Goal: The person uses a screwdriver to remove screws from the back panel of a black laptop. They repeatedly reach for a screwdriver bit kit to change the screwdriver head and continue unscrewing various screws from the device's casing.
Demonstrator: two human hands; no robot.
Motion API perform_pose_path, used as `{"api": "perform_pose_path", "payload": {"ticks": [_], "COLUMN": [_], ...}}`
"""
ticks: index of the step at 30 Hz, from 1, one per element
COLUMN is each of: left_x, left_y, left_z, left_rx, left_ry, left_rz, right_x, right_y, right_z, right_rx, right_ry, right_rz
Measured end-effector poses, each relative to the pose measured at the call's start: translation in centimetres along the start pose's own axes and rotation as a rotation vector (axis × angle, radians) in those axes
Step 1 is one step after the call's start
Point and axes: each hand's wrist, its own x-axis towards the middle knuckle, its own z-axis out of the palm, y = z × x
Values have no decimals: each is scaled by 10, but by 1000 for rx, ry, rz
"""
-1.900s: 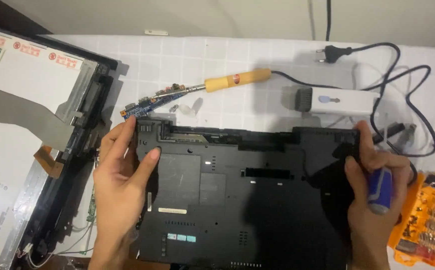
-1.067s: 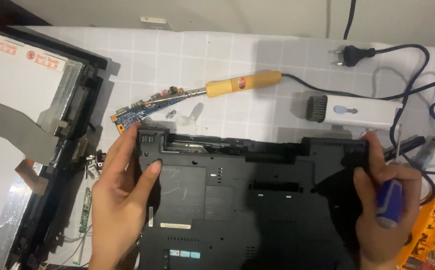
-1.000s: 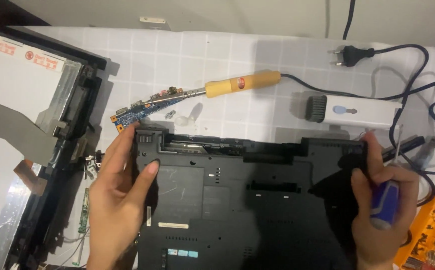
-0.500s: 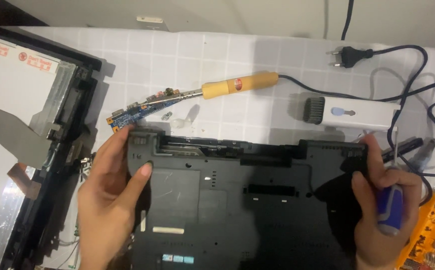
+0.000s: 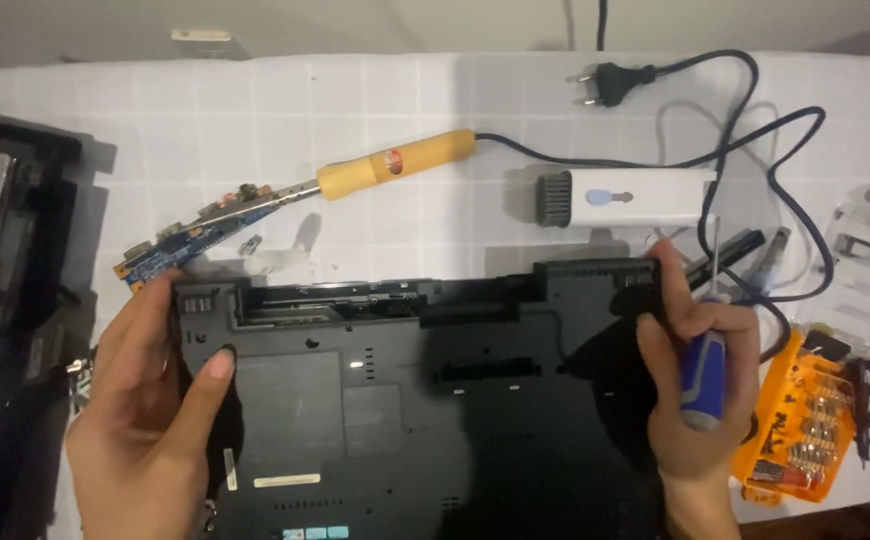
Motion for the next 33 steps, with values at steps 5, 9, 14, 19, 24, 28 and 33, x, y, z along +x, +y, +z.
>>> {"api": "perform_pose_path", "payload": {"ticks": [5,9,14,19,24,28,33], "left_x": [2,4,2,-7,-16,-38,-76], "left_y": [-18,-18,-23,-19,-13,-30,-13], "left_z": [-3,-8,-3,2,3,3,17], "left_rx": [14,256,445,470,529,577,539], "left_ry": [-50,-129,-175,-226,-270,-240,-475], "left_rz": [59,119,277,287,179,462,761], "right_x": [1,-2,-2,-3,-9,-29,-78], "right_y": [1,-2,-4,-14,-14,-23,-5], "right_z": [-1,-1,0,-1,-9,-23,-58], "right_rx": [-56,-262,-348,-389,-165,18,26], "right_ry": [-34,-88,-138,-145,-178,-136,9], "right_rz": [-7,-67,-60,-25,14,-9,-132]}}
